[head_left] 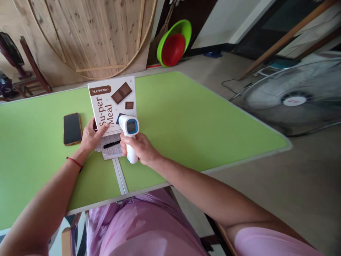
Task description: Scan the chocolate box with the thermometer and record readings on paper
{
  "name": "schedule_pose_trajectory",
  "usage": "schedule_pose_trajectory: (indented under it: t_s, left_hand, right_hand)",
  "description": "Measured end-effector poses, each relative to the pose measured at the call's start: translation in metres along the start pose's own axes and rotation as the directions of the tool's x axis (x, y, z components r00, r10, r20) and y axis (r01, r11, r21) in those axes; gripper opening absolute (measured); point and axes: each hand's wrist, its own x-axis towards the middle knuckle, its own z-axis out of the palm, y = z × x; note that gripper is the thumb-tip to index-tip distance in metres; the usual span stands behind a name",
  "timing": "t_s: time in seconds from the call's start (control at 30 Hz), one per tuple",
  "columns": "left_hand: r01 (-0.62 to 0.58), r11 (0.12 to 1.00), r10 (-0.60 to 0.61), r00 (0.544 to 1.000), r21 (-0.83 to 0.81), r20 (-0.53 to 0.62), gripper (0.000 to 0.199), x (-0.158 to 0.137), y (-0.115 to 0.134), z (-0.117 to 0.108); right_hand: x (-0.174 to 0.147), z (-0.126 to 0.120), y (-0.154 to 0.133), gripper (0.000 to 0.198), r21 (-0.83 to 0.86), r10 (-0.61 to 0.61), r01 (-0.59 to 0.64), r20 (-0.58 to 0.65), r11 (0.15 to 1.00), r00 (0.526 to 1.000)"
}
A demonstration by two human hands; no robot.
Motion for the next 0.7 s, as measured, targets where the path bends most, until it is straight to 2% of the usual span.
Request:
schedule_pose_trajectory:
  t_s: [0.3, 0.4, 0.5, 0.6, 0.7]
  left_hand:
    - [-0.019, 0.999, 0.02, 1.0, -0.05, 0.014, 0.045, 0.0, 0.001, 0.0]
    - [-0.015, 0.999, 0.015, 1.0, -0.047, 0.012, 0.046, 0.0, 0.001, 0.0]
    - [-0.009, 1.0, 0.01, 1.0, -0.017, 0.007, 0.046, 0.001, -0.001, 0.0]
    - [-0.015, 1.0, 0.015, 1.0, -0.008, 0.003, 0.047, 0.001, -0.001, 0.0]
    - [-0.021, 1.0, 0.022, 1.0, -0.021, 0.014, 0.046, 0.001, 0.002, -0.002]
  right_hand:
    - [-0.002, 0.0, 0.003, 0.028, -0.048, -0.023, 0.025, 0.038, 0.999, 0.999]
    - [0.0, 0.0, 0.002, 0.027, 0.013, 0.015, -0.015, 0.04, 1.0, 0.999]
    - [0.001, -0.001, -0.001, 0.035, 0.053, 0.075, -0.079, 0.067, 0.995, 0.995]
    - [-0.001, -0.002, -0.005, 0.033, 0.028, 0.099, -0.102, 0.086, 0.994, 0.991]
    - [-0.008, -0.003, -0.01, 0.026, -0.044, 0.063, -0.06, 0.09, 0.997, 0.994]
